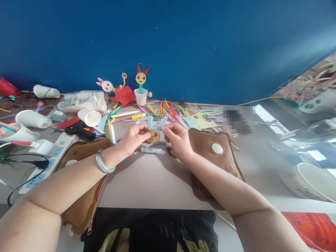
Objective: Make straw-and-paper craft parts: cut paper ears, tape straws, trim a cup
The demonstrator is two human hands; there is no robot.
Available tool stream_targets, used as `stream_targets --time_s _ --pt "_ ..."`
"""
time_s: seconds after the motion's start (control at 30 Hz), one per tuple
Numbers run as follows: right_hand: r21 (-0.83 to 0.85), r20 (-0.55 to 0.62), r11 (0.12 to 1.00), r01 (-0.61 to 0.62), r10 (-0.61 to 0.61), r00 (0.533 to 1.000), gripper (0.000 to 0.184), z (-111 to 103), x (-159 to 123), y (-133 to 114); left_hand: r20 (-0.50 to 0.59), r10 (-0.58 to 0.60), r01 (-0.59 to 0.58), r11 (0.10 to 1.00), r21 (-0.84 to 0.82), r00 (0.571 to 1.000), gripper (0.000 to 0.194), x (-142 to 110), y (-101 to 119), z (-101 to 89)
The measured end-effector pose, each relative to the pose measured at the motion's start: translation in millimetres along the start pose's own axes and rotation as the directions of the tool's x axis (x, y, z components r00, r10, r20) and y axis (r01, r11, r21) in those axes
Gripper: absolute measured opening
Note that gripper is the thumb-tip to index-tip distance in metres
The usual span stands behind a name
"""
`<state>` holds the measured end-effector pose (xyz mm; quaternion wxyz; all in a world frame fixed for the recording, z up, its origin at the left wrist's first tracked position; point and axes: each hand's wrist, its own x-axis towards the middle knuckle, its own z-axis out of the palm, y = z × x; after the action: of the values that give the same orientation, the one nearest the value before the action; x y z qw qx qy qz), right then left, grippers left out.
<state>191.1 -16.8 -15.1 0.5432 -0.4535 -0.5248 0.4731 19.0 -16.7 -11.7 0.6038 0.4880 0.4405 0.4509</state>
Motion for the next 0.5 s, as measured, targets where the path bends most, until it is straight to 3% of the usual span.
stream_targets --time_s 0.5 --pt "-0.042 0.042 0.999 0.0 0.002 0.999 0.034 0.9 -4.7 -1.7 -0.053 0.012 -0.009 0.999 0.05 0.999 0.033 0.8 -2.7 -0.5"
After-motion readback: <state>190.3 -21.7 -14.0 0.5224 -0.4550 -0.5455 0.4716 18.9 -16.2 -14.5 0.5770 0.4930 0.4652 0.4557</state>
